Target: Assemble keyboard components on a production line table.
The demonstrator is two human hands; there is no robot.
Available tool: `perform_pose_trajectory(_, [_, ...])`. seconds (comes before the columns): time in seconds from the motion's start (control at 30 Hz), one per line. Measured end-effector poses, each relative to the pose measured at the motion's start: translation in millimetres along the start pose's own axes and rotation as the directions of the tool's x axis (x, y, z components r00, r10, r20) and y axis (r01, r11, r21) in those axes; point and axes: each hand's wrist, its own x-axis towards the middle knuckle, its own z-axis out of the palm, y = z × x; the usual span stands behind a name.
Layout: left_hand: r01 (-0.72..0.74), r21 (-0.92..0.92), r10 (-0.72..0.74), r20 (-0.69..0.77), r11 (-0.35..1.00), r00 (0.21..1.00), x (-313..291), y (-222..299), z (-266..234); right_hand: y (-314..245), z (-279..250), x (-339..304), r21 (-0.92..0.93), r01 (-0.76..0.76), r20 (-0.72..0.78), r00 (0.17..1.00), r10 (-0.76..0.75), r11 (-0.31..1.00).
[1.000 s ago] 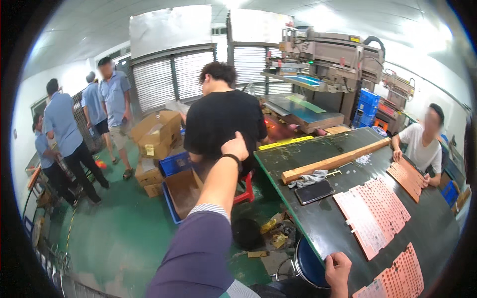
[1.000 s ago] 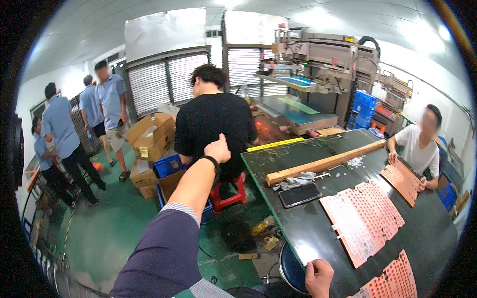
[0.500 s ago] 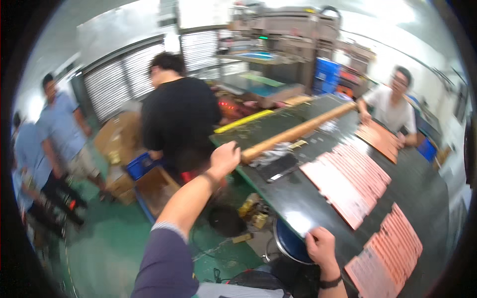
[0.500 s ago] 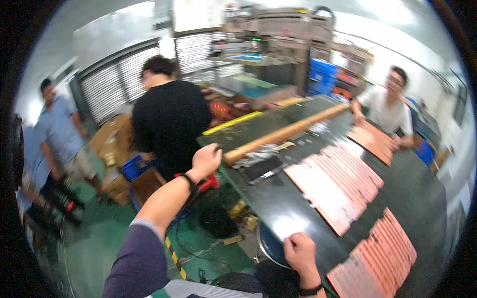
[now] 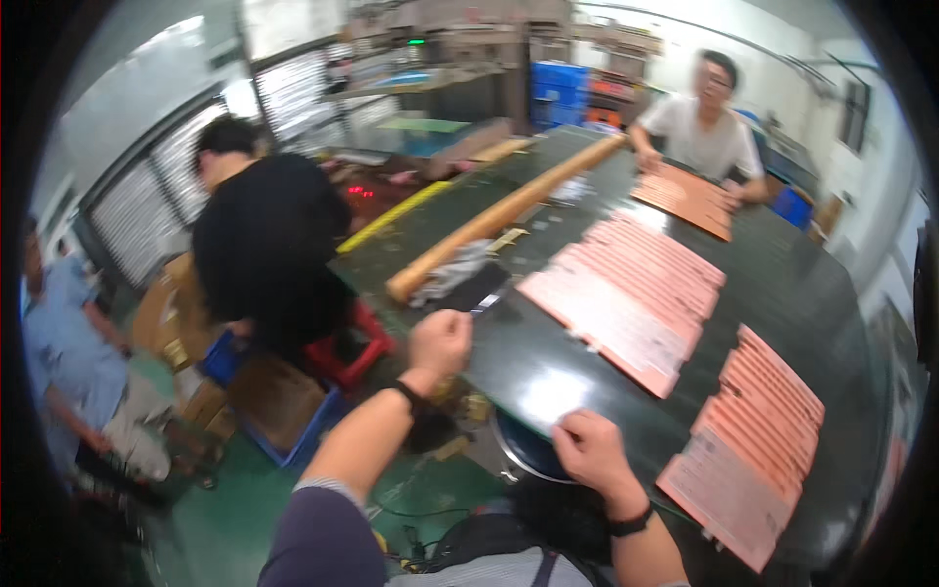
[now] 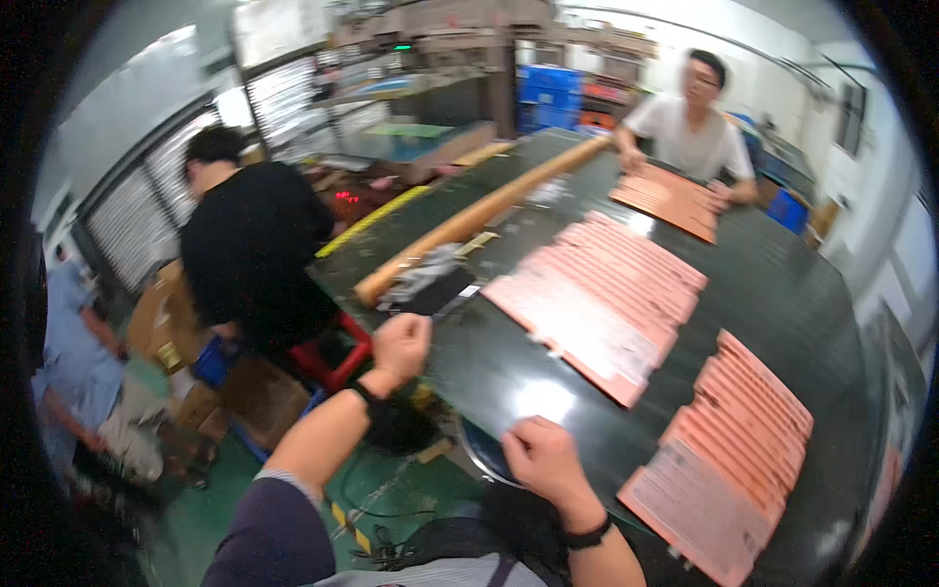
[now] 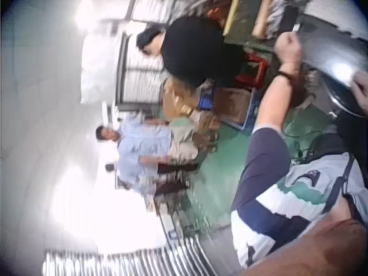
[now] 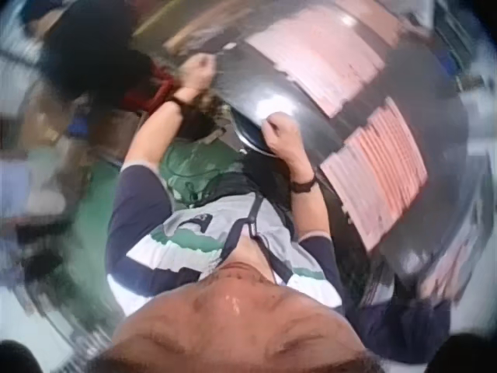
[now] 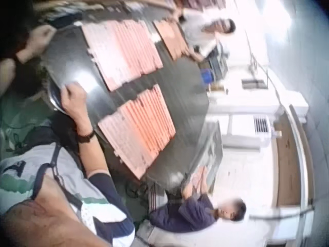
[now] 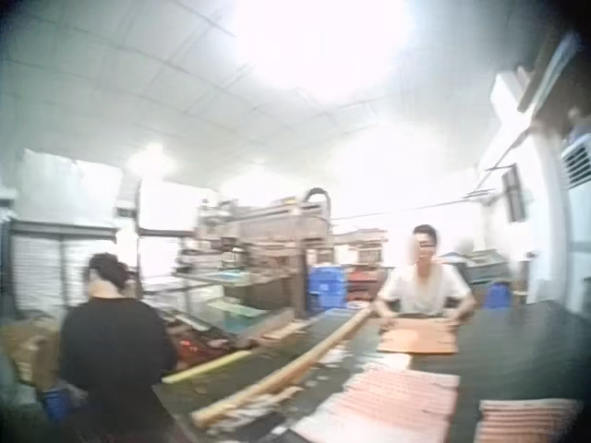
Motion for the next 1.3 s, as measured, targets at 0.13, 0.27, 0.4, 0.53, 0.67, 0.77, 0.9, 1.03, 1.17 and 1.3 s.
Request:
perform_pose_trajectory(0.13, [-0.050,-0.088,0.045,-0.063,0.995,0.997,-1,5,34,1,-10,-6,-0.108,-0.007,-0.073,0.997,-0.001,0.994])
perform_pose_trajectory(0.27, [-0.060,-0.075,0.055,-0.063,0.995,0.997,-7,5,28,2,-5,-9,-0.114,-0.021,0.002,1.000,0.021,0.993])
perform_pose_trajectory(0.4, [-0.056,-0.084,0.048,-0.094,0.995,0.994,-8,3,22,-4,1,-9,-0.051,0.012,-0.053,0.998,-0.015,0.999])
perform_pose_trajectory(0.53, [-0.066,-0.078,0.058,-0.100,0.995,0.993,-6,5,24,-1,-1,-7,-0.074,0.044,-0.074,0.996,-0.049,0.996])
perform_pose_trajectory(0.67, [-0.071,-0.089,0.061,-0.112,0.993,0.992,-5,7,27,2,-2,-7,-0.090,0.056,-0.074,0.995,-0.062,0.994])
perform_pose_trajectory(0.77, [-0.074,-0.085,0.064,-0.116,0.994,0.991,-6,5,28,3,-2,-7,-0.105,0.067,-0.072,0.995,-0.075,0.992])
perform_pose_trajectory(0.9, [-0.092,-0.082,0.081,-0.127,0.992,0.989,-7,4,27,3,-1,-8,-0.094,0.084,-0.061,0.994,-0.090,0.992])
perform_pose_trajectory(1.03, [-0.091,-0.095,0.076,-0.151,0.991,0.986,-7,6,28,2,-2,-9,-0.090,0.086,-0.059,0.994,-0.091,0.992])
perform_pose_trajectory(1.17, [-0.117,-0.103,0.099,-0.165,0.988,0.981,-7,8,27,4,-2,-10,-0.085,0.092,-0.052,0.994,-0.096,0.992])
perform_pose_trajectory(1.3, [-0.137,-0.099,0.118,-0.176,0.986,0.977,-6,5,27,3,-1,-8,-0.105,0.083,-0.046,0.995,-0.089,0.991])
